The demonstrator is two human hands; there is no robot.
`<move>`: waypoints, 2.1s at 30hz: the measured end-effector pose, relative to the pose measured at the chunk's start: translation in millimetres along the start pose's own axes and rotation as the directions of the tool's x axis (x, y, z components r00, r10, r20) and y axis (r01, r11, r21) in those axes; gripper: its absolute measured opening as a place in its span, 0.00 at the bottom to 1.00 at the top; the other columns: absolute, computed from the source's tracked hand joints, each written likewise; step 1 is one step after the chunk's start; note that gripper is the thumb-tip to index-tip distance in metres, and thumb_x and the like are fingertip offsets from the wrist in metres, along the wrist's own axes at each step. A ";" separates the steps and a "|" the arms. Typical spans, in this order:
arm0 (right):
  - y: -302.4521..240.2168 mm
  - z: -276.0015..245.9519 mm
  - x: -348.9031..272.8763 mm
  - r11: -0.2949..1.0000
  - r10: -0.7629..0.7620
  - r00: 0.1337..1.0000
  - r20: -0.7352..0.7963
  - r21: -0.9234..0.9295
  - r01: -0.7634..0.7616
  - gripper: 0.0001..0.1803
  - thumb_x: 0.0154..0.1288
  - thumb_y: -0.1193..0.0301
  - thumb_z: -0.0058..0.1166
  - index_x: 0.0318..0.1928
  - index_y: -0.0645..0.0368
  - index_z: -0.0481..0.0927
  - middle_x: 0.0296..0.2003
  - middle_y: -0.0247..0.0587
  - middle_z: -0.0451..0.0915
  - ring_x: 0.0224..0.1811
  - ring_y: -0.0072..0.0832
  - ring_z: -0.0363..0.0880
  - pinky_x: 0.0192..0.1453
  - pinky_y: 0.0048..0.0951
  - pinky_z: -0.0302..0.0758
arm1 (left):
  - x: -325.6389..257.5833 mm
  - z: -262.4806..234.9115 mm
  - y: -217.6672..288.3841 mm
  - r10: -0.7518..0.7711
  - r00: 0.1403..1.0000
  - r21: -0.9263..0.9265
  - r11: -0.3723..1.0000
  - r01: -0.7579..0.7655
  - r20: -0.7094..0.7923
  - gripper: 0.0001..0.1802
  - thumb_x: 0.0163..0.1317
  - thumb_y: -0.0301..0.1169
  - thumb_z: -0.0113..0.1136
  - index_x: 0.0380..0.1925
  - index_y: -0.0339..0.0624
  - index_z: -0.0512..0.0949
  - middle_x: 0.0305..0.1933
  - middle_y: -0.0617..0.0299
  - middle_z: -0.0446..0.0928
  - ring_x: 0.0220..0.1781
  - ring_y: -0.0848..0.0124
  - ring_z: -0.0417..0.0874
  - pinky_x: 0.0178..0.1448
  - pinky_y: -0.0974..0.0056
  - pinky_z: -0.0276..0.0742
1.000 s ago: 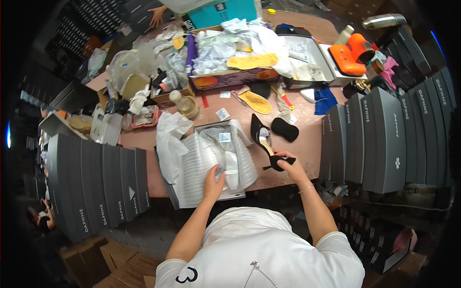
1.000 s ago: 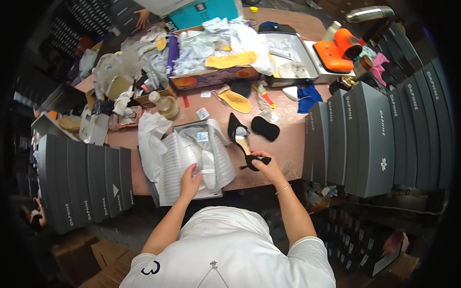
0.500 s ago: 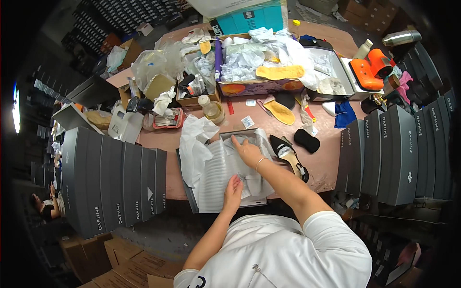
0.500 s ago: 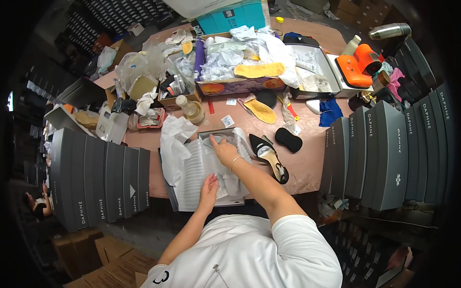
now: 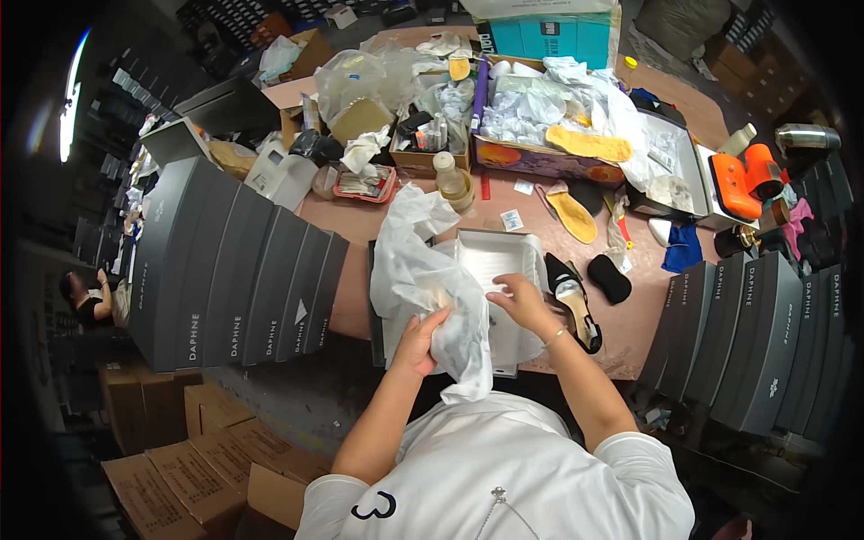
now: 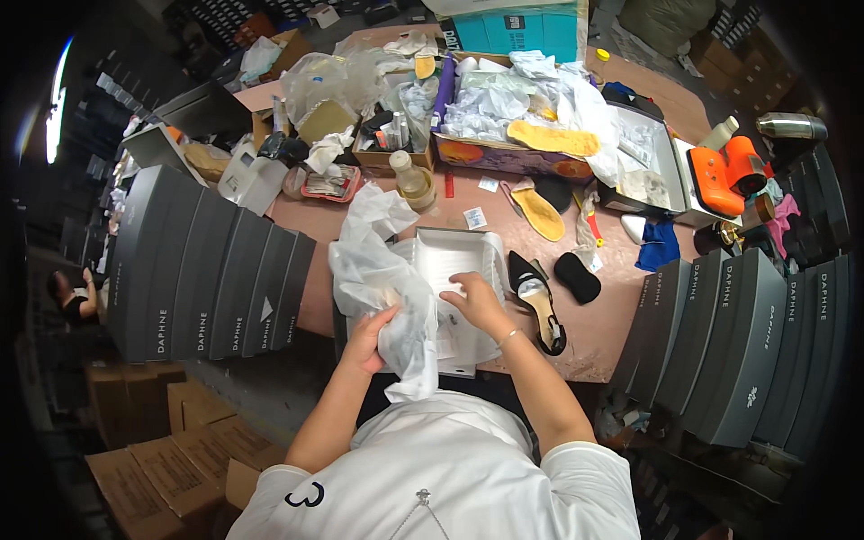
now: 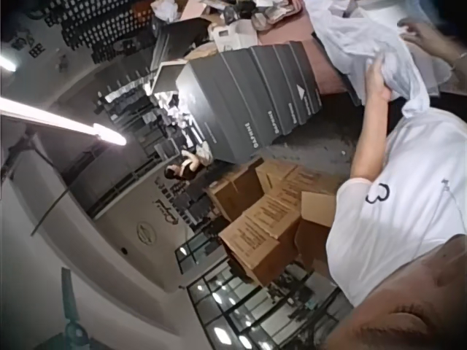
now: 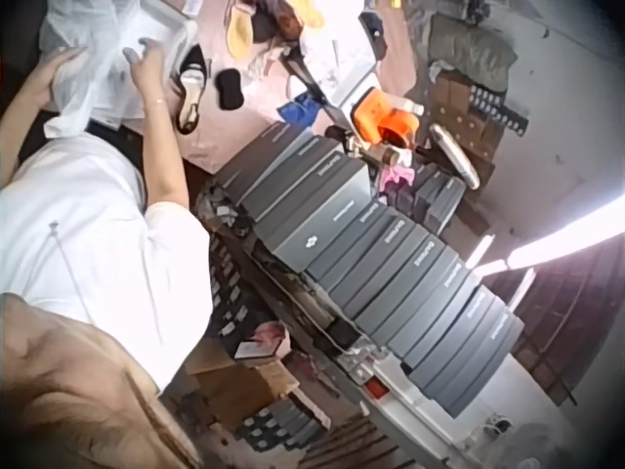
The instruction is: Packing pairs of high-heel shoes into boxes using tissue paper and foam inserts.
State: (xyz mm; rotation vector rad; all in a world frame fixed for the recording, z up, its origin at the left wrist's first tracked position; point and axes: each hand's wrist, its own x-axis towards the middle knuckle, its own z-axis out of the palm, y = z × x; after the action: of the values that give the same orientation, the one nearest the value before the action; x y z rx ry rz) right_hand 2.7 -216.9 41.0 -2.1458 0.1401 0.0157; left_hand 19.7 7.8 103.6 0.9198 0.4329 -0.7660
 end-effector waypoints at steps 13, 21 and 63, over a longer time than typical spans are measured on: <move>-94.4 -39.9 12.1 0.958 -0.213 0.977 -0.007 0.193 0.211 0.14 0.59 0.68 0.62 0.42 0.65 0.78 0.35 0.44 0.77 0.37 0.33 0.76 0.43 0.29 0.73 | 5.8 18.5 -18.0 0.409 0.889 0.775 0.486 -0.402 0.205 0.20 0.58 0.29 0.66 0.49 0.33 0.75 0.48 0.61 0.78 0.49 0.70 0.77 0.55 0.65 0.71; -65.3 -31.3 -30.2 0.934 -0.108 0.975 0.196 0.356 0.031 0.16 0.60 0.69 0.60 0.46 0.62 0.74 0.34 0.46 0.80 0.35 0.39 0.78 0.42 0.29 0.75 | 9.0 19.1 -4.7 0.347 0.938 0.218 0.915 -0.339 0.002 0.21 0.62 0.33 0.61 0.53 0.34 0.72 0.51 0.59 0.75 0.50 0.70 0.76 0.53 0.65 0.71; -95.7 -32.9 -76.8 0.978 -0.120 0.982 -0.144 0.155 0.142 0.24 0.56 0.74 0.60 0.54 0.62 0.69 0.42 0.50 0.76 0.41 0.39 0.76 0.46 0.32 0.74 | 11.8 41.4 -3.6 0.492 0.834 -0.088 0.846 -0.526 -0.250 0.25 0.67 0.38 0.57 0.60 0.39 0.66 0.61 0.60 0.69 0.60 0.67 0.71 0.63 0.60 0.69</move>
State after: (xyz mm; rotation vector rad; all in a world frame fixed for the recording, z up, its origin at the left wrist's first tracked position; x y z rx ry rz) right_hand -64.8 -185.3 143.9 -1.9857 0.0747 -0.2103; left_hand 25.5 -32.8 116.9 0.9219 0.4046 -0.1345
